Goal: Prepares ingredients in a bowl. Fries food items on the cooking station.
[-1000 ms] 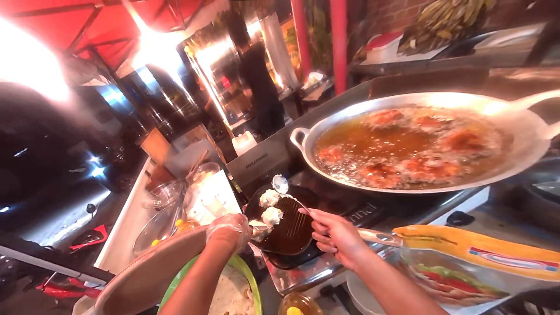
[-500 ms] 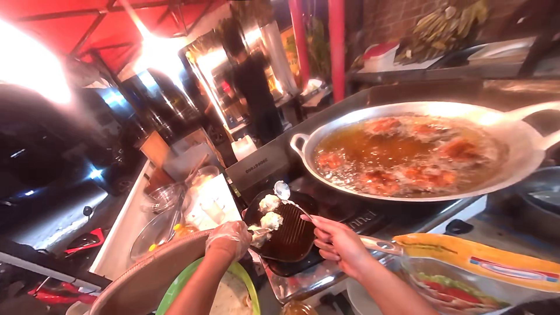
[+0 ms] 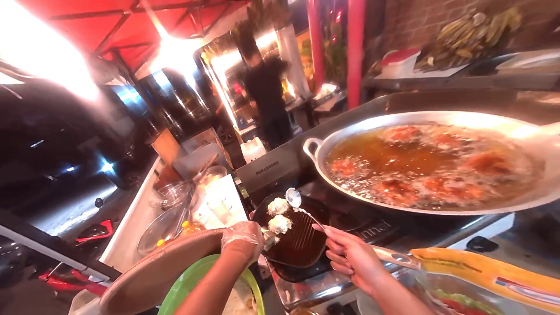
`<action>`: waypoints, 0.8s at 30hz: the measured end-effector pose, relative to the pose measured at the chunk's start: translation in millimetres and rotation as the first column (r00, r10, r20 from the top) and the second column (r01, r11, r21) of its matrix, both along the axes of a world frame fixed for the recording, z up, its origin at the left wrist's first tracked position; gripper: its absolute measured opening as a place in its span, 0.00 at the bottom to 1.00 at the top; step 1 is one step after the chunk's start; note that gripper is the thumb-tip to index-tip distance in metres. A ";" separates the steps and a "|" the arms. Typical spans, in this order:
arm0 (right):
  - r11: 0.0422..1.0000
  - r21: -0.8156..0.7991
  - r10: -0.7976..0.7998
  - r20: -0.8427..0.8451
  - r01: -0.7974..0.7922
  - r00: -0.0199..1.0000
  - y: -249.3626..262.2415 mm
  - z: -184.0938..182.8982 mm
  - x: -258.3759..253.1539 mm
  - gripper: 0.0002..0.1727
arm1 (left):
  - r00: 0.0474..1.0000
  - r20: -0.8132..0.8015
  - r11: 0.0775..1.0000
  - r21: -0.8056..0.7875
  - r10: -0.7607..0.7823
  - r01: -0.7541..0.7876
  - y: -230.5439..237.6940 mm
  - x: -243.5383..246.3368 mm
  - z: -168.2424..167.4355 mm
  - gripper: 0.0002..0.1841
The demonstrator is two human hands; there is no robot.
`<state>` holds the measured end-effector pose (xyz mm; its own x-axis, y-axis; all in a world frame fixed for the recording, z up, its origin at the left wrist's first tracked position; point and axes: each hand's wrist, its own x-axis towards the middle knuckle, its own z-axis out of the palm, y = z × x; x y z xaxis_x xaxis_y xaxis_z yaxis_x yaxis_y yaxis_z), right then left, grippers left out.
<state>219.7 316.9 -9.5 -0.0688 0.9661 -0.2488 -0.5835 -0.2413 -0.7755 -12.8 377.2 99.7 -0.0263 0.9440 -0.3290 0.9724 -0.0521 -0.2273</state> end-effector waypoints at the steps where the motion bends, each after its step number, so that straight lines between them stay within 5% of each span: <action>1: 1.000 0.000 -0.009 0.002 0.009 1.000 -1.3 0.1 1.5 0.21 | 1.000 0.011 1.000 0.002 0.005 -0.005 1.0 -0.2 -1.3 0.20; 13: 1.000 0.016 -0.022 0.048 0.021 0.999 -8.7 -4.2 10.1 0.21 | 0.996 0.083 0.999 -0.030 -0.018 0.020 -3.2 -19.3 17.7 0.22; 24: 1.000 0.011 0.006 0.111 -0.007 0.994 -7.7 -1.1 -5.3 0.21 | 0.973 0.130 0.981 0.021 -0.192 0.191 10.1 -33.6 -17.2 0.21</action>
